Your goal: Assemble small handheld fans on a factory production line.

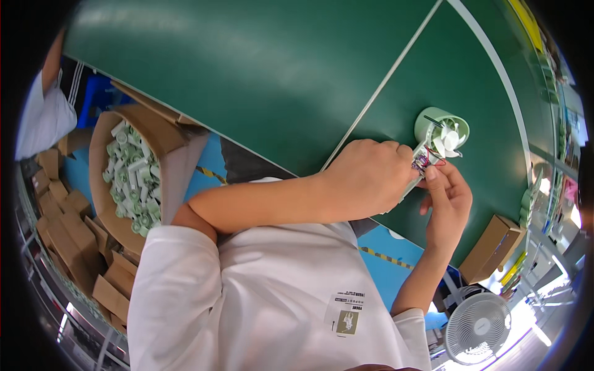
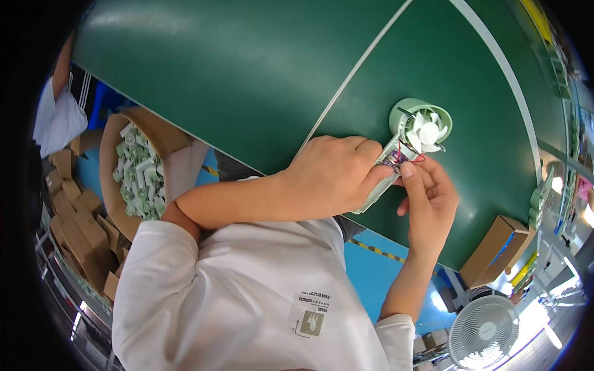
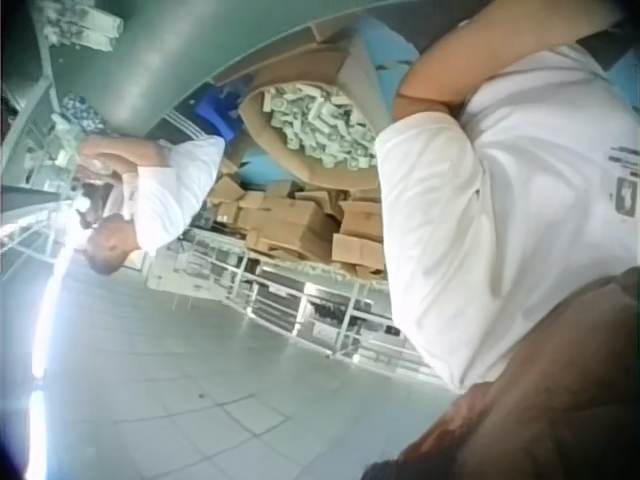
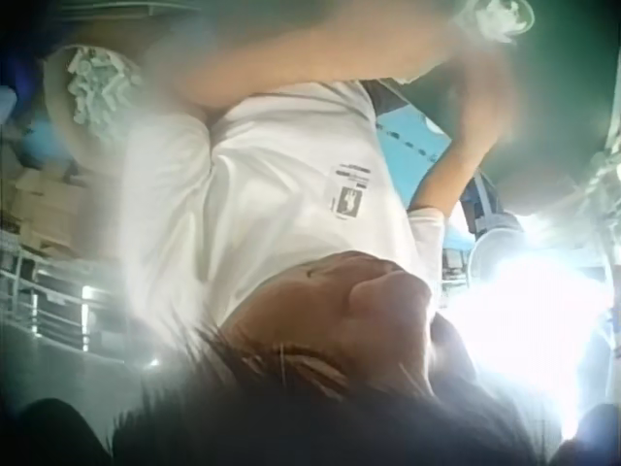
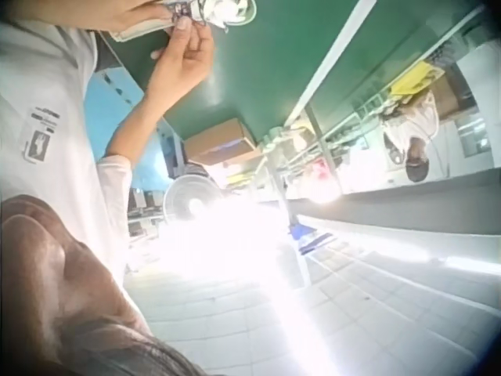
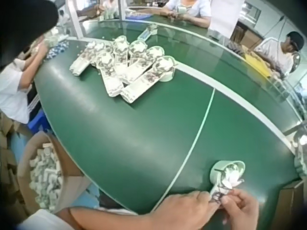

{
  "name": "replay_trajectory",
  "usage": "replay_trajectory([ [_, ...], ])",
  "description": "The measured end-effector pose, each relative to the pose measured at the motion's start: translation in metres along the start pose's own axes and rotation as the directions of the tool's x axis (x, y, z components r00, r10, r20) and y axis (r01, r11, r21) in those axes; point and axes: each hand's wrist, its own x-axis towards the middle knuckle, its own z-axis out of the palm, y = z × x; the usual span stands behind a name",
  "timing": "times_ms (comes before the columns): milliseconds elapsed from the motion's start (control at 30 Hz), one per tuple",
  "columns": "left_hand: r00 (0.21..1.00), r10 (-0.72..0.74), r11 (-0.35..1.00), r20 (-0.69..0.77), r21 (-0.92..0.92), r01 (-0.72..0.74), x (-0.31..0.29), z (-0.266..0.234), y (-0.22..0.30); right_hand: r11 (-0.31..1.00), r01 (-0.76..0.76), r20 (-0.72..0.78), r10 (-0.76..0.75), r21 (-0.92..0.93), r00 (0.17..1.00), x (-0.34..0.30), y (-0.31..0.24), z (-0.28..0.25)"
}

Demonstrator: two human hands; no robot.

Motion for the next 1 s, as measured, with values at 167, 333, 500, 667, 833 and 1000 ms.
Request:
replay_trajectory([
  [167,0.992,-0.107,0.987,-0.066,-0.128,0.098,0.014,0.004,-0.002,0.988,0.006,0.017,-0.008,0.152,1.000,0.015,0.005,0.006],
  [333,0.977,-0.134,0.988,-0.167,-0.097,0.119,-0.008,-0.010,-0.002,0.964,0.216,-0.258,-0.171,0.155,0.951,0.003,-0.007,-0.042],
  [500,0.956,-0.132,0.985,-0.263,-0.139,0.098,-0.024,-0.039,-0.012,0.940,0.068,-0.793,-0.319,-0.333,0.520,-0.004,0.075,-0.265],
  [667,0.983,-0.015,0.994,-0.185,-0.113,-0.006,-0.008,-0.037,0.003,0.614,-0.294,-0.602,-0.382,-0.732,0.701,0.020,0.172,-0.384],
  [833,0.995,0.050,0.997,-0.087,-0.056,-0.055,-0.004,-0.027,0.007,0.613,-0.445,-0.634,-0.122,-0.653,0.763,0.030,0.171,-0.368],
  [1000,0.981,-0.028,0.996,-0.194,-0.086,0.011,0.000,-0.038,-0.009,0.593,-0.518,-0.740,-0.210,-0.616,0.639,0.040,0.182,-0.378],
])
